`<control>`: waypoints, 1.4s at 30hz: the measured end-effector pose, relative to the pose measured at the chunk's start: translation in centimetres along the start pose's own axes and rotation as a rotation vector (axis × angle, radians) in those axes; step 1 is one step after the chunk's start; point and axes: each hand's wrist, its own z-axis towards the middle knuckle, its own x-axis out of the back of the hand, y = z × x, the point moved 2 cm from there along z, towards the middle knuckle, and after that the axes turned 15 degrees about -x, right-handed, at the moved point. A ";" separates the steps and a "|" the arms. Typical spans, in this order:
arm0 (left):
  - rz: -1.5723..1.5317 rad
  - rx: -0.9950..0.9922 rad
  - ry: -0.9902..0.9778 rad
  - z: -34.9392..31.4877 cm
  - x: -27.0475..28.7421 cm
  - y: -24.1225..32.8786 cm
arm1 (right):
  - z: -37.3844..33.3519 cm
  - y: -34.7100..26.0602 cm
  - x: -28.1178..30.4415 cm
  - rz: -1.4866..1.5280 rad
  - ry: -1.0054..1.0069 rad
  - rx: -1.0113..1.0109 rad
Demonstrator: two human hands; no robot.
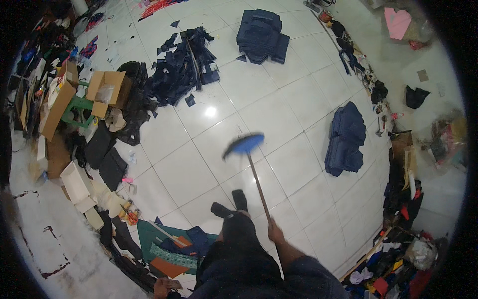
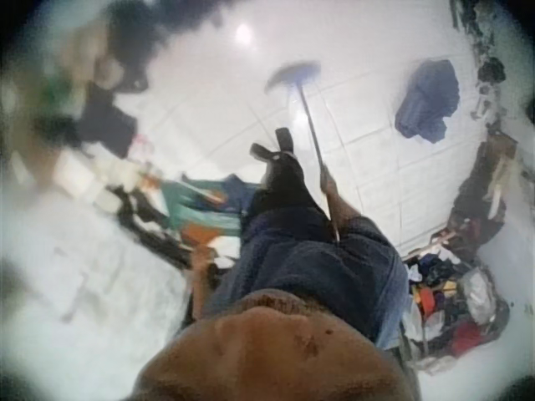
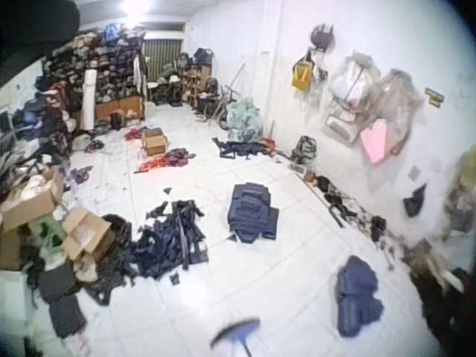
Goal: The person handles a blue fabric strap and then sweeps various textile scraps into a pile on a tiled floor using a broom.
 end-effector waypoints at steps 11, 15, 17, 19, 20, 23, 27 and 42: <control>0.748 -0.642 0.063 4.3 0.6 10.9 | 9.0 -32.9 12.1 0.130 0.238 0.449; 0.498 -0.357 -0.010 6.9 -2.2 13.8 | 4.4 -18.0 15.5 0.315 0.077 0.167; 0.430 -0.234 -0.035 8.1 -4.6 15.4 | 3.0 -12.3 17.4 0.612 -0.066 0.014; 0.432 -0.195 -0.062 9.3 -7.1 17.8 | 3.9 -9.9 20.2 0.749 -0.058 -0.006; 0.435 -0.189 -0.073 10.2 -8.3 19.4 | 5.3 -9.5 22.1 0.727 0.012 -0.052; 0.471 -0.198 -0.084 13.4 -11.4 25.1 | 13.3 -12.2 30.8 0.122 0.648 0.038; 0.653 -0.304 -0.094 17.9 -14.8 33.5 | 27.2 -20.3 47.0 -0.152 0.386 -0.160; 0.401 -0.199 -0.163 23.7 -28.6 50.9 | 14.7 -48.6 50.9 -0.527 0.132 0.514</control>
